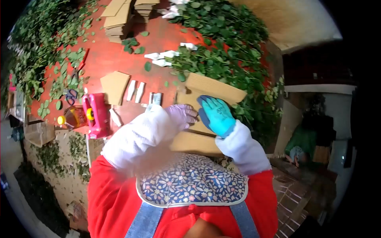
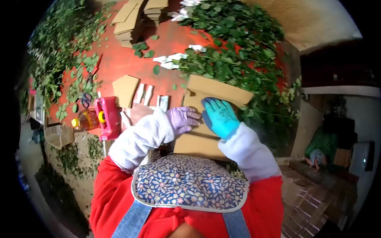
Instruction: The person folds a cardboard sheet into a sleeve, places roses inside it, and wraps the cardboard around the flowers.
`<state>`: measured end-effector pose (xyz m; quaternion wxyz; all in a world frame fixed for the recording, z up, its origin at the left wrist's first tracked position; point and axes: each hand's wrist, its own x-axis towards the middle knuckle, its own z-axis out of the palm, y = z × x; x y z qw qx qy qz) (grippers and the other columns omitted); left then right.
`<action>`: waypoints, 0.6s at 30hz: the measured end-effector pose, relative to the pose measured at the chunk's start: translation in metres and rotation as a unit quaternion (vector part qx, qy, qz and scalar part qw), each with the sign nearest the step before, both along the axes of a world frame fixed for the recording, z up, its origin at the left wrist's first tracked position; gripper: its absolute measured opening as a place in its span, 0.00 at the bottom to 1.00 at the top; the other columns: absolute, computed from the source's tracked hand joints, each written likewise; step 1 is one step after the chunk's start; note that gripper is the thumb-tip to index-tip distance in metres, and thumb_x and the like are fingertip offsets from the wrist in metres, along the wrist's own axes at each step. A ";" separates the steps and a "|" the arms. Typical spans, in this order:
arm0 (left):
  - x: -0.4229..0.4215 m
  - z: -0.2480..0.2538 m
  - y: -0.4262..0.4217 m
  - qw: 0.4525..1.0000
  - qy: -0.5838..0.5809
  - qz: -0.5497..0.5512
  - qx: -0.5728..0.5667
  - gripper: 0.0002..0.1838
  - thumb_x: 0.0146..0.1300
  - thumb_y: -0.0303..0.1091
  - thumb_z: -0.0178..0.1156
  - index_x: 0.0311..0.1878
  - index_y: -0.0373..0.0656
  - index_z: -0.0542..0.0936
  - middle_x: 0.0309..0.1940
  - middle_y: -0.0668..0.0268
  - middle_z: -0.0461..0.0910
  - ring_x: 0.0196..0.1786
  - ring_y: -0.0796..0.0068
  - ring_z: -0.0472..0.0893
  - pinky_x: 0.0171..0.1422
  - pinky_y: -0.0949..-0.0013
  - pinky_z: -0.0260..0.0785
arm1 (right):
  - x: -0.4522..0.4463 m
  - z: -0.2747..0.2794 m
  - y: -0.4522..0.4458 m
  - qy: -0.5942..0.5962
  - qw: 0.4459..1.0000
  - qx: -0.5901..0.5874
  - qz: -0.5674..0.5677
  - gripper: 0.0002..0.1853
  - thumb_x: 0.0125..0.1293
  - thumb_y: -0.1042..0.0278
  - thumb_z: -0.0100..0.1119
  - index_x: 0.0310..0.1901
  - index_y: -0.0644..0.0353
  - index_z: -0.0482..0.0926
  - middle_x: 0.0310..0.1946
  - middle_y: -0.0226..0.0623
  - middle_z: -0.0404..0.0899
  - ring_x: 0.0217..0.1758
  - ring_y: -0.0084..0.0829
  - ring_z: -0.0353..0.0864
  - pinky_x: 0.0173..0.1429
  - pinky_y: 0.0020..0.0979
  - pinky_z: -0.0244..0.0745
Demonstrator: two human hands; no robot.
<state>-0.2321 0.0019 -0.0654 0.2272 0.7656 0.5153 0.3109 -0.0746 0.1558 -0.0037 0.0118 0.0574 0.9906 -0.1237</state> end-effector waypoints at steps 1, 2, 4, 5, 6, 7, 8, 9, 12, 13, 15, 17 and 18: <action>-0.007 0.007 -0.013 0.995 -0.066 0.060 0.033 0.15 0.56 0.28 0.59 0.48 0.43 0.80 0.52 0.59 0.78 0.58 0.57 0.73 0.64 0.58 0.65 | 0.004 -0.002 -0.001 0.010 1.000 0.015 0.009 0.21 0.65 0.62 0.51 0.57 0.63 0.72 0.54 0.45 0.75 0.57 0.42 0.73 0.63 0.42 0.63; -0.020 0.025 -0.028 0.983 -0.119 0.125 0.067 0.16 0.53 0.21 0.59 0.47 0.42 0.80 0.49 0.58 0.79 0.53 0.55 0.76 0.58 0.59 0.69 | 0.008 -0.003 -0.001 0.042 0.998 0.037 0.025 0.22 0.65 0.62 0.51 0.58 0.63 0.71 0.54 0.46 0.75 0.56 0.42 0.74 0.63 0.42 0.63; -0.041 0.028 -0.064 0.916 -0.025 0.398 0.047 0.16 0.52 0.22 0.59 0.46 0.40 0.79 0.40 0.59 0.79 0.45 0.52 0.78 0.52 0.60 0.70 | 0.003 0.006 -0.007 0.012 1.000 0.015 0.003 0.22 0.65 0.62 0.52 0.58 0.64 0.71 0.54 0.45 0.74 0.58 0.42 0.72 0.62 0.44 0.62; -0.060 0.016 -0.077 0.868 0.068 0.491 -0.037 0.21 0.52 0.30 0.63 0.52 0.41 0.76 0.46 0.58 0.76 0.47 0.52 0.76 0.53 0.58 0.70 | 0.003 0.008 -0.009 0.022 1.000 0.013 -0.003 0.22 0.64 0.62 0.53 0.58 0.63 0.71 0.55 0.45 0.74 0.59 0.42 0.71 0.62 0.43 0.62; -0.080 0.003 -0.089 0.804 0.162 0.555 -0.138 0.29 0.53 0.39 0.67 0.57 0.41 0.73 0.52 0.56 0.73 0.49 0.51 0.75 0.54 0.56 0.70 | 0.005 0.007 -0.010 0.023 1.000 0.020 -0.006 0.22 0.64 0.63 0.54 0.58 0.63 0.71 0.55 0.44 0.74 0.59 0.42 0.71 0.63 0.43 0.62; -0.098 0.002 -0.094 0.739 0.171 0.579 -0.298 0.42 0.50 0.46 0.70 0.66 0.44 0.64 0.62 0.57 0.66 0.56 0.51 0.72 0.58 0.55 0.69 | 0.005 0.008 -0.010 0.025 1.000 0.013 -0.003 0.22 0.64 0.63 0.54 0.58 0.63 0.71 0.55 0.44 0.74 0.59 0.41 0.72 0.63 0.42 0.61; -0.105 -0.010 -0.098 0.675 0.208 0.623 -0.336 0.50 0.47 0.50 0.72 0.70 0.46 0.57 0.66 0.59 0.62 0.60 0.50 0.70 0.63 0.55 0.66 | 0.006 0.011 -0.010 0.028 1.000 0.010 -0.004 0.22 0.63 0.64 0.54 0.58 0.63 0.71 0.54 0.44 0.74 0.58 0.41 0.72 0.63 0.42 0.61; -0.115 -0.023 -0.100 0.647 0.207 0.637 -0.363 0.52 0.46 0.49 0.73 0.71 0.46 0.55 0.67 0.58 0.62 0.61 0.49 0.69 0.65 0.55 0.65 | 0.006 0.008 -0.010 0.030 0.999 0.013 -0.006 0.22 0.63 0.64 0.54 0.58 0.63 0.71 0.54 0.44 0.74 0.58 0.41 0.72 0.63 0.42 0.61; -0.137 -0.040 -0.110 0.637 0.146 0.643 -0.398 0.56 0.42 0.47 0.76 0.72 0.46 0.54 0.65 0.56 0.64 0.63 0.49 0.68 0.67 0.55 0.63 | 0.010 0.007 -0.011 0.042 0.999 0.029 -0.017 0.22 0.63 0.65 0.55 0.58 0.62 0.71 0.54 0.43 0.75 0.58 0.42 0.72 0.62 0.42 0.62; -0.138 -0.036 -0.114 0.652 0.124 0.638 -0.391 0.58 0.39 0.46 0.78 0.72 0.46 0.54 0.64 0.55 0.66 0.63 0.49 0.68 0.68 0.56 0.63 | 0.008 0.013 -0.012 0.042 0.999 0.017 -0.014 0.22 0.63 0.65 0.55 0.58 0.62 0.71 0.54 0.43 0.75 0.58 0.42 0.72 0.62 0.42 0.62; -0.138 -0.039 -0.123 0.675 0.094 0.644 -0.347 0.60 0.36 0.46 0.79 0.71 0.44 0.54 0.62 0.53 0.68 0.63 0.49 0.69 0.67 0.58 0.64 | 0.007 0.014 -0.012 0.042 0.999 -0.001 -0.008 0.22 0.62 0.65 0.55 0.58 0.62 0.71 0.54 0.43 0.75 0.57 0.42 0.73 0.62 0.42 0.63; -0.132 -0.024 -0.124 0.681 0.067 0.662 -0.307 0.62 0.34 0.47 0.80 0.71 0.42 0.54 0.60 0.50 0.70 0.62 0.50 0.71 0.66 0.58 0.65 | 0.007 0.016 -0.012 0.046 0.999 -0.006 -0.014 0.22 0.62 0.66 0.55 0.58 0.62 0.71 0.54 0.44 0.75 0.57 0.43 0.73 0.62 0.42 0.63; -0.127 -0.014 -0.123 0.674 0.044 0.676 -0.294 0.62 0.33 0.47 0.81 0.71 0.41 0.54 0.59 0.49 0.70 0.61 0.50 0.72 0.66 0.58 0.65 | 0.007 0.015 -0.012 0.049 0.999 -0.010 -0.016 0.22 0.62 0.66 0.55 0.58 0.62 0.72 0.53 0.44 0.75 0.57 0.43 0.73 0.61 0.42 0.63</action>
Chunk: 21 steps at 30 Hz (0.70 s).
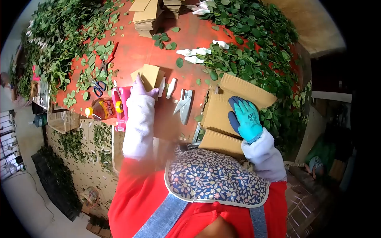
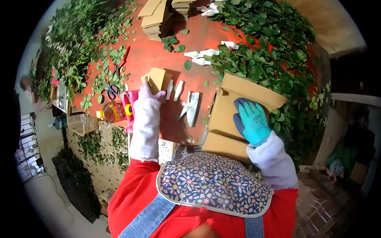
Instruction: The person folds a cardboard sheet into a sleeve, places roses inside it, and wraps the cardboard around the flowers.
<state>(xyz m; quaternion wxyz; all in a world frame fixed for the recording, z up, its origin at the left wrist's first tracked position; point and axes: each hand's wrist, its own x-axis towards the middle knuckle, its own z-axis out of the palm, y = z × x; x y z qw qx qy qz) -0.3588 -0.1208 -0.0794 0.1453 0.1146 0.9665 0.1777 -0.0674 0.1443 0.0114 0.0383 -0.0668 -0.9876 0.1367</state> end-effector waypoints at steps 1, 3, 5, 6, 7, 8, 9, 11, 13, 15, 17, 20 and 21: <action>0.000 -0.007 -0.006 0.999 0.031 0.004 0.037 0.60 0.37 0.44 0.80 0.71 0.42 0.54 0.58 0.48 0.71 0.59 0.52 0.73 0.64 0.60 0.67 | 0.001 0.001 0.000 -0.002 1.000 -0.002 -0.004 0.22 0.62 0.66 0.55 0.58 0.62 0.72 0.53 0.44 0.75 0.57 0.43 0.73 0.61 0.42 0.63; 0.003 -0.025 -0.015 0.968 0.005 0.047 0.247 0.52 0.46 0.32 0.74 0.73 0.44 0.53 0.59 0.53 0.72 0.59 0.58 0.73 0.62 0.63 0.68 | 0.000 0.003 0.000 0.003 1.000 0.002 0.001 0.21 0.62 0.66 0.56 0.57 0.63 0.72 0.53 0.45 0.75 0.56 0.43 0.73 0.60 0.42 0.65; 0.012 0.001 -0.016 0.898 -0.096 0.076 0.422 0.44 0.54 0.24 0.61 0.74 0.45 0.52 0.60 0.57 0.71 0.59 0.65 0.73 0.60 0.66 0.69 | -0.002 0.000 0.001 0.010 1.000 -0.008 0.003 0.21 0.62 0.66 0.56 0.57 0.63 0.72 0.52 0.45 0.75 0.56 0.43 0.73 0.59 0.42 0.65; 0.020 0.015 -0.017 0.861 -0.162 0.094 0.473 0.37 0.57 0.25 0.57 0.71 0.43 0.57 0.59 0.57 0.73 0.58 0.66 0.75 0.61 0.66 0.69 | -0.001 -0.001 0.003 0.017 1.000 -0.014 0.007 0.21 0.62 0.65 0.56 0.56 0.63 0.72 0.52 0.45 0.75 0.55 0.43 0.74 0.59 0.42 0.66; 0.030 0.034 -0.016 0.818 -0.225 0.117 0.516 0.31 0.60 0.26 0.53 0.68 0.42 0.62 0.57 0.58 0.74 0.57 0.66 0.76 0.61 0.67 0.69 | -0.001 0.000 0.004 0.020 1.000 -0.006 0.010 0.20 0.62 0.66 0.56 0.55 0.63 0.73 0.52 0.44 0.76 0.55 0.43 0.74 0.58 0.41 0.67; 0.039 0.046 -0.009 0.788 -0.287 0.067 0.541 0.27 0.62 0.26 0.52 0.66 0.41 0.65 0.56 0.59 0.75 0.56 0.67 0.76 0.61 0.67 0.69 | -0.001 0.002 0.005 0.014 1.000 -0.008 0.011 0.19 0.62 0.66 0.56 0.55 0.63 0.73 0.51 0.45 0.76 0.54 0.43 0.75 0.57 0.41 0.68; 0.048 0.057 -0.003 0.753 -0.350 0.019 0.556 0.24 0.63 0.27 0.51 0.64 0.40 0.67 0.55 0.60 0.76 0.56 0.68 0.77 0.61 0.67 0.69 | 0.000 0.002 0.008 0.014 1.000 -0.009 0.014 0.19 0.62 0.67 0.56 0.55 0.63 0.73 0.51 0.45 0.76 0.54 0.43 0.75 0.57 0.41 0.68; 0.093 0.102 0.038 0.734 -0.440 -0.112 0.504 0.23 0.64 0.30 0.55 0.62 0.37 0.69 0.53 0.61 0.78 0.56 0.67 0.77 0.62 0.64 0.69 | 0.003 -0.004 0.014 0.018 0.999 -0.006 0.038 0.19 0.63 0.67 0.55 0.55 0.63 0.73 0.51 0.45 0.77 0.53 0.43 0.75 0.58 0.41 0.68; 0.136 0.102 0.083 0.701 -0.524 -0.191 0.445 0.23 0.64 0.31 0.59 0.61 0.35 0.70 0.52 0.61 0.79 0.55 0.66 0.78 0.62 0.63 0.69 | 0.012 -0.028 0.021 0.025 0.998 0.006 0.051 0.21 0.60 0.69 0.57 0.55 0.62 0.73 0.51 0.45 0.76 0.54 0.46 0.75 0.59 0.42 0.68; 0.164 0.053 0.125 0.655 -0.608 -0.148 0.423 0.22 0.66 0.31 0.58 0.62 0.36 0.70 0.51 0.63 0.80 0.54 0.69 0.79 0.60 0.64 0.69 | 0.021 -0.036 0.032 0.001 0.981 -0.192 0.028 0.22 0.52 0.75 0.59 0.52 0.61 0.75 0.50 0.47 0.76 0.53 0.50 0.74 0.56 0.45 0.69; 0.171 0.006 0.141 0.637 -0.628 -0.104 0.436 0.22 0.66 0.31 0.58 0.63 0.38 0.70 0.51 0.64 0.80 0.53 0.70 0.79 0.59 0.64 0.70 | 0.017 -0.009 0.037 0.024 0.984 -0.168 0.058 0.20 0.51 0.77 0.59 0.49 0.60 0.78 0.47 0.47 0.77 0.49 0.51 0.75 0.52 0.45 0.72; 0.168 -0.011 0.142 0.701 -0.523 -0.242 0.420 0.20 0.67 0.36 0.56 0.59 0.40 0.73 0.46 0.57 0.82 0.47 0.62 0.82 0.54 0.61 0.73 | 0.034 0.006 0.031 0.010 0.978 -0.193 -0.084 0.18 0.58 0.78 0.57 0.52 0.62 0.77 0.45 0.46 0.79 0.48 0.44 0.79 0.52 0.36 0.73; 0.165 -0.007 0.139 0.716 -0.499 -0.264 0.411 0.19 0.67 0.37 0.56 0.59 0.40 0.73 0.45 0.57 0.82 0.47 0.62 0.82 0.54 0.61 0.73 | 0.035 0.021 0.024 0.009 0.972 -0.196 -0.126 0.19 0.62 0.80 0.55 0.56 0.65 0.74 0.49 0.47 0.79 0.51 0.38 0.80 0.56 0.32 0.73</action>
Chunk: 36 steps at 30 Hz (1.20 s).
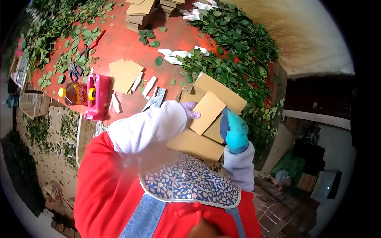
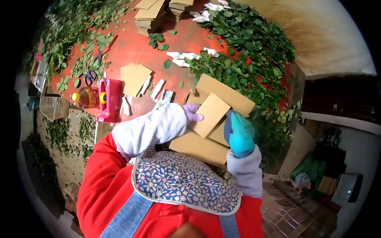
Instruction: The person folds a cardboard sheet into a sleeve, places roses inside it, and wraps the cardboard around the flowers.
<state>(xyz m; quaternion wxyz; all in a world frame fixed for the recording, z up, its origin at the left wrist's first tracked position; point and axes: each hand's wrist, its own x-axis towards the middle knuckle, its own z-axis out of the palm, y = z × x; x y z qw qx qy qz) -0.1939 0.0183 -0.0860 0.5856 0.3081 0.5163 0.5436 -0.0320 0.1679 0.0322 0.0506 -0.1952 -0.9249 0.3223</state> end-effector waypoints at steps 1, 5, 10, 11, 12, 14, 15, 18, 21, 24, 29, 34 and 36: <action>-0.002 0.006 -0.002 0.999 0.031 -0.007 -0.005 0.19 0.67 0.37 0.56 0.59 0.40 0.73 0.45 0.56 0.82 0.47 0.61 0.82 0.53 0.60 0.73 | -0.004 0.017 -0.012 0.028 0.998 0.060 0.002 0.21 0.62 0.76 0.58 0.58 0.66 0.73 0.51 0.48 0.77 0.54 0.40 0.79 0.58 0.32 0.72; -0.007 0.030 -0.001 0.984 0.169 -0.026 -0.047 0.19 0.67 0.39 0.55 0.57 0.40 0.74 0.43 0.54 0.82 0.46 0.58 0.82 0.52 0.59 0.73 | -0.025 0.025 -0.047 -0.056 0.997 0.054 0.025 0.35 0.58 0.58 0.64 0.66 0.56 0.63 0.68 0.49 0.58 0.62 0.51 0.70 0.58 0.40 0.73; -0.021 0.087 -0.001 0.899 0.406 -0.032 -0.164 0.18 0.68 0.41 0.54 0.55 0.41 0.75 0.41 0.51 0.82 0.44 0.54 0.82 0.51 0.58 0.73 | -0.019 -0.013 -0.038 0.022 0.999 -0.047 0.002 0.31 0.59 0.81 0.59 0.65 0.59 0.65 0.68 0.44 0.57 0.68 0.43 0.64 0.60 0.34 0.72; -0.026 0.103 -0.006 0.884 0.429 -0.033 -0.181 0.18 0.68 0.42 0.54 0.55 0.41 0.75 0.41 0.51 0.82 0.44 0.53 0.81 0.50 0.58 0.73 | -0.019 -0.013 -0.038 0.024 0.996 -0.084 -0.011 0.30 0.59 0.81 0.58 0.65 0.59 0.64 0.69 0.43 0.56 0.68 0.41 0.63 0.59 0.34 0.73; -0.034 0.124 -0.013 0.878 0.440 -0.033 -0.187 0.18 0.68 0.42 0.54 0.54 0.41 0.75 0.40 0.50 0.82 0.44 0.53 0.81 0.50 0.57 0.73 | -0.020 -0.015 -0.038 0.047 0.967 -0.237 -0.081 0.31 0.59 0.83 0.58 0.65 0.59 0.65 0.68 0.42 0.56 0.69 0.38 0.62 0.58 0.32 0.73; -0.036 0.127 -0.028 0.874 0.446 -0.026 -0.188 0.18 0.68 0.46 0.52 0.47 0.39 0.76 0.35 0.49 0.80 0.42 0.47 0.79 0.47 0.53 0.72 | -0.029 -0.013 -0.041 0.067 0.910 -0.382 -0.146 0.31 0.59 0.85 0.57 0.65 0.59 0.65 0.68 0.41 0.56 0.69 0.35 0.61 0.57 0.31 0.72; -0.032 0.112 -0.030 0.859 0.468 -0.013 -0.207 0.18 0.67 0.46 0.52 0.47 0.39 0.75 0.36 0.50 0.81 0.42 0.47 0.80 0.46 0.53 0.72 | -0.036 -0.006 -0.045 0.096 0.847 -0.473 -0.225 0.30 0.61 0.83 0.56 0.66 0.59 0.64 0.68 0.39 0.56 0.69 0.34 0.61 0.57 0.29 0.72; -0.023 0.093 -0.031 0.915 0.316 0.053 -0.245 0.19 0.67 0.46 0.53 0.47 0.38 0.74 0.37 0.49 0.80 0.42 0.47 0.80 0.47 0.54 0.72 | -0.035 -0.008 -0.047 0.106 0.810 -0.511 -0.270 0.28 0.67 0.77 0.52 0.68 0.58 0.61 0.68 0.35 0.56 0.70 0.33 0.61 0.57 0.29 0.71; -0.017 0.080 -0.030 0.871 0.445 0.074 -0.193 0.19 0.65 0.44 0.57 0.49 0.38 0.72 0.39 0.50 0.80 0.43 0.49 0.80 0.48 0.57 0.72 | -0.014 -0.007 -0.038 0.071 0.954 -0.275 -0.095 0.25 0.69 0.77 0.49 0.68 0.60 0.61 0.69 0.33 0.55 0.70 0.32 0.61 0.56 0.28 0.70; -0.019 0.068 -0.025 0.901 0.376 0.091 -0.194 0.18 0.62 0.39 0.61 0.48 0.38 0.72 0.39 0.52 0.81 0.44 0.52 0.80 0.50 0.58 0.71 | -0.006 -0.010 -0.040 0.067 0.945 -0.315 -0.059 0.24 0.66 0.82 0.50 0.64 0.62 0.67 0.68 0.37 0.58 0.68 0.28 0.63 0.55 0.25 0.69; -0.021 0.060 -0.021 0.919 0.344 0.127 -0.143 0.16 0.60 0.34 0.64 0.46 0.38 0.72 0.36 0.54 0.81 0.43 0.53 0.80 0.49 0.59 0.71 | -0.014 -0.017 -0.038 -0.016 0.799 -0.562 -0.211 0.27 0.73 0.59 0.45 0.72 0.51 0.56 0.66 0.38 0.62 0.61 0.21 0.65 0.54 0.21 0.63; -0.025 0.056 -0.020 0.917 0.347 0.116 -0.156 0.17 0.58 0.36 0.65 0.45 0.39 0.72 0.35 0.54 0.80 0.42 0.54 0.80 0.48 0.60 0.71 | -0.015 -0.012 -0.050 0.019 0.824 -0.522 -0.219 0.25 0.74 0.66 0.43 0.71 0.53 0.57 0.66 0.37 0.62 0.61 0.21 0.67 0.51 0.19 0.66; -0.025 0.053 -0.020 0.920 0.339 0.116 -0.157 0.18 0.57 0.38 0.67 0.44 0.39 0.72 0.34 0.54 0.80 0.40 0.54 0.80 0.46 0.59 0.72 | -0.004 -0.019 -0.048 0.031 0.876 -0.456 -0.151 0.25 0.75 0.68 0.40 0.71 0.58 0.56 0.67 0.31 0.61 0.70 0.27 0.62 0.55 0.22 0.67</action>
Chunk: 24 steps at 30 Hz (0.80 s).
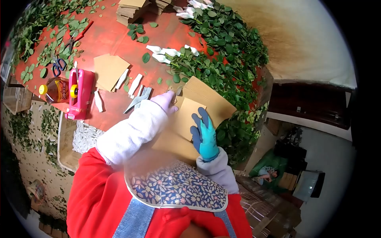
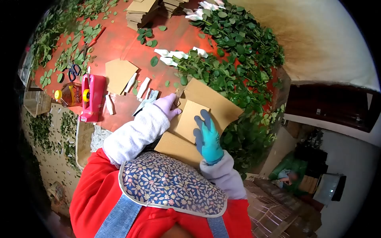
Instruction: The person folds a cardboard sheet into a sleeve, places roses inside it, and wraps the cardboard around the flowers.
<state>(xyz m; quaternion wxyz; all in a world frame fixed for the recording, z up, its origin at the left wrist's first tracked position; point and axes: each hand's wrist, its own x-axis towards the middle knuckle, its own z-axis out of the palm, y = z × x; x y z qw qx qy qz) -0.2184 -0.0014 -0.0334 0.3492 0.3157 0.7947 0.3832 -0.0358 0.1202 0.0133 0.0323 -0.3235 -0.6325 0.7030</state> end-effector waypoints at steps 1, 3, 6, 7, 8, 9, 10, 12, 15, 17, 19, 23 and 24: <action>0.000 0.000 0.000 1.000 -0.001 -0.001 0.003 0.18 0.57 0.38 0.67 0.44 0.39 0.72 0.34 0.54 0.80 0.40 0.54 0.80 0.46 0.59 0.72 | 0.001 -0.005 0.001 0.013 0.996 0.071 0.042 0.26 0.72 0.73 0.43 0.71 0.60 0.56 0.67 0.33 0.60 0.70 0.27 0.62 0.54 0.23 0.68; -0.002 0.008 0.000 1.000 -0.012 -0.007 -0.017 0.18 0.57 0.38 0.67 0.44 0.39 0.72 0.33 0.55 0.80 0.39 0.54 0.80 0.45 0.59 0.72 | -0.005 -0.008 0.000 0.012 0.992 0.115 0.052 0.29 0.68 0.81 0.48 0.70 0.61 0.55 0.68 0.38 0.59 0.69 0.28 0.64 0.55 0.25 0.70; -0.001 0.010 0.002 1.000 -0.001 -0.007 -0.010 0.18 0.58 0.38 0.67 0.44 0.39 0.72 0.32 0.55 0.80 0.38 0.55 0.81 0.44 0.59 0.72 | -0.019 -0.002 0.001 -0.056 0.990 -0.091 -0.095 0.33 0.62 0.84 0.54 0.69 0.63 0.56 0.67 0.43 0.60 0.66 0.31 0.67 0.56 0.27 0.71; -0.001 0.011 0.002 1.000 0.003 -0.007 -0.013 0.18 0.58 0.38 0.66 0.44 0.39 0.72 0.31 0.55 0.80 0.37 0.55 0.81 0.43 0.59 0.72 | -0.021 -0.003 0.002 -0.076 0.973 -0.159 -0.149 0.35 0.61 0.85 0.56 0.69 0.64 0.56 0.67 0.45 0.60 0.66 0.31 0.68 0.56 0.28 0.71; -0.002 0.011 0.003 1.000 0.004 -0.013 -0.016 0.18 0.58 0.38 0.66 0.44 0.39 0.72 0.31 0.55 0.80 0.37 0.55 0.81 0.43 0.59 0.72 | -0.019 -0.007 0.004 -0.062 0.986 0.156 0.022 0.32 0.61 0.77 0.59 0.66 0.66 0.58 0.64 0.48 0.65 0.63 0.37 0.71 0.56 0.30 0.72; -0.002 0.009 0.004 1.000 -0.004 -0.014 -0.018 0.18 0.57 0.38 0.67 0.44 0.39 0.72 0.31 0.56 0.80 0.36 0.57 0.81 0.42 0.60 0.72 | -0.018 -0.010 0.004 -0.044 0.871 0.451 0.189 0.31 0.62 0.69 0.61 0.64 0.68 0.61 0.61 0.50 0.69 0.59 0.42 0.74 0.56 0.33 0.72; -0.004 0.009 0.001 1.000 -0.013 -0.017 -0.021 0.18 0.57 0.38 0.67 0.44 0.39 0.72 0.30 0.56 0.80 0.35 0.58 0.80 0.41 0.61 0.72 | -0.020 -0.009 0.001 -0.057 0.884 0.433 0.170 0.31 0.58 0.65 0.66 0.60 0.69 0.65 0.59 0.53 0.70 0.57 0.49 0.74 0.57 0.39 0.72; -0.005 0.008 -0.005 1.000 -0.025 -0.005 -0.005 0.19 0.57 0.37 0.68 0.44 0.38 0.72 0.30 0.57 0.79 0.33 0.61 0.80 0.40 0.63 0.72 | -0.024 -0.009 0.001 -0.062 0.887 0.429 0.161 0.31 0.58 0.65 0.66 0.59 0.69 0.65 0.58 0.52 0.71 0.57 0.49 0.74 0.56 0.39 0.72; -0.004 0.024 -0.025 1.000 0.021 -0.012 0.006 0.16 0.58 0.35 0.67 0.44 0.38 0.73 0.26 0.62 0.77 0.29 0.70 0.77 0.37 0.67 0.72 | -0.030 0.010 0.006 -0.126 0.832 0.497 0.213 0.26 0.56 0.57 0.66 0.53 0.63 0.74 0.57 0.44 0.72 0.53 0.46 0.75 0.54 0.41 0.72; 0.006 0.044 -0.037 0.985 -0.169 -0.007 0.031 0.14 0.59 0.32 0.65 0.45 0.38 0.74 0.28 0.61 0.79 0.31 0.67 0.79 0.39 0.65 0.73 | -0.033 0.014 0.013 -0.123 0.753 0.594 0.255 0.26 0.54 0.53 0.66 0.51 0.59 0.76 0.57 0.43 0.71 0.53 0.45 0.73 0.53 0.43 0.70; 0.019 0.054 -0.041 0.994 0.002 -0.096 0.056 0.12 0.60 0.28 0.63 0.47 0.38 0.77 0.36 0.59 0.83 0.39 0.70 0.83 0.47 0.70 0.74 | -0.032 0.011 0.021 -0.131 0.764 0.566 0.282 0.28 0.56 0.50 0.63 0.54 0.58 0.74 0.59 0.44 0.69 0.54 0.48 0.71 0.53 0.45 0.69; 0.021 0.008 -0.049 0.957 -0.038 -0.276 0.082 0.08 0.61 0.26 0.62 0.43 0.38 0.80 0.40 0.61 0.84 0.44 0.72 0.82 0.52 0.72 0.73 | -0.030 0.009 0.023 -0.159 0.757 0.567 0.282 0.28 0.56 0.50 0.62 0.54 0.58 0.72 0.56 0.45 0.69 0.53 0.47 0.71 0.52 0.46 0.70; 0.017 0.009 -0.046 0.948 -0.138 -0.273 0.088 0.06 0.61 0.25 0.61 0.42 0.38 0.81 0.42 0.62 0.83 0.46 0.73 0.82 0.54 0.72 0.72 | -0.029 0.007 0.024 -0.161 0.766 0.553 0.285 0.27 0.56 0.50 0.62 0.53 0.58 0.72 0.55 0.44 0.69 0.52 0.46 0.71 0.51 0.45 0.70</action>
